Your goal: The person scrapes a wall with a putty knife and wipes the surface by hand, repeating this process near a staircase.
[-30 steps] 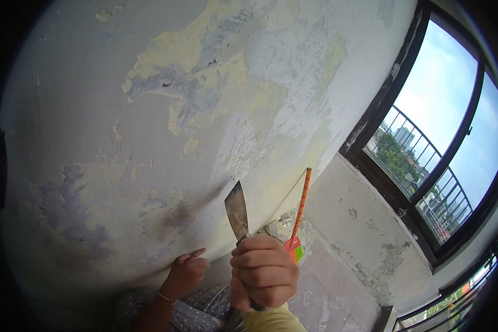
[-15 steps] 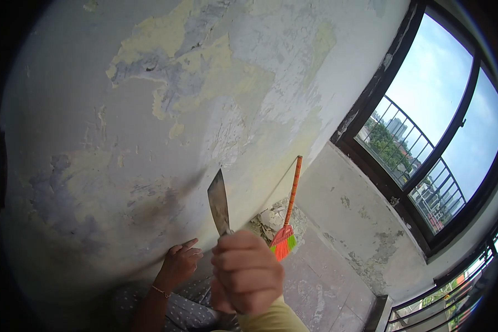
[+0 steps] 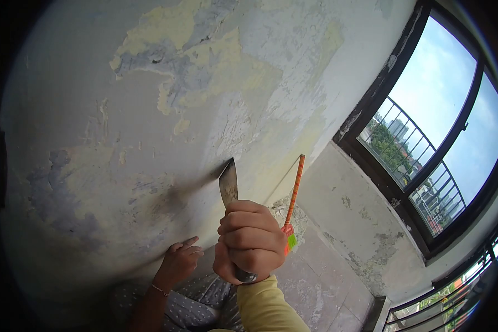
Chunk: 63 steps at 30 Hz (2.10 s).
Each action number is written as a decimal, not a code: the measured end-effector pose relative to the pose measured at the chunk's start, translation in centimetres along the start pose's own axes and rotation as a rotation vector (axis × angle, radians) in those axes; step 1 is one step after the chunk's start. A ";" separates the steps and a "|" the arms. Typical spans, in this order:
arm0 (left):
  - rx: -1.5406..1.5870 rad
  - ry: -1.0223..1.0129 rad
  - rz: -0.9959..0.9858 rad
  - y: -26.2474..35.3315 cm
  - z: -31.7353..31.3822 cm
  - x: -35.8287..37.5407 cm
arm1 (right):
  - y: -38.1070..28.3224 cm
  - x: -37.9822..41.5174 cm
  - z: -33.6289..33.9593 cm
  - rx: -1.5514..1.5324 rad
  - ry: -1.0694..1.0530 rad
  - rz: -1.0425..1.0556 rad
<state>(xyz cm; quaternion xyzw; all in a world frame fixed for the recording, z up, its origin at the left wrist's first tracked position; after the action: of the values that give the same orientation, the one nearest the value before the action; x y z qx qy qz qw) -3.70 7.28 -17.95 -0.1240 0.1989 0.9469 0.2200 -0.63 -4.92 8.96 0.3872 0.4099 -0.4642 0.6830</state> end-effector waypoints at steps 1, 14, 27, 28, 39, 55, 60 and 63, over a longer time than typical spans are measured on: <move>0.000 -0.006 0.003 0.1 -0.1 0.3 | -0.3 0.1 0.0 -0.034 0.012 0.003; 0.004 -0.015 -0.008 -0.5 -0.9 0.0 | -1.2 0.3 0.8 -0.060 0.213 0.324; -0.041 -0.020 0.002 -0.3 -0.8 0.2 | 0.8 -0.7 0.3 -0.198 0.269 0.268; -0.035 -0.026 -0.001 -0.2 -0.9 0.4 | 1.6 -0.6 0.4 -0.232 0.275 0.239; -0.021 -0.011 -0.006 -0.5 -1.2 0.4 | 2.1 -0.9 0.5 -0.222 0.302 0.116; -0.022 -0.022 -0.009 -0.1 -0.6 0.6 | 0.1 -2.6 0.9 -0.142 0.390 0.000; -0.033 0.010 -0.011 -0.5 -1.2 0.4 | 0.0 -2.2 0.0 -0.240 0.455 0.120; -0.036 0.000 -0.003 0.2 0.3 0.3 | 2.1 -1.7 0.0 -0.238 0.347 0.046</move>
<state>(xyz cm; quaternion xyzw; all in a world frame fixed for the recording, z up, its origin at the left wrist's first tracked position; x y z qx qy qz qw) -4.11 7.39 -17.76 -0.1282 0.1815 0.9500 0.2194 0.96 -3.80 10.79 0.3872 0.5643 -0.3233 0.6535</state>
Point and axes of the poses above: each hand's wrist, its own x-axis away from the middle knuckle, its own z-axis out of the back of the hand, y = z × x, the point moved 1 cm from there along -x, towards the middle knuckle, and after that the axes turned 12 degrees about -y, right-handed, at the moved point
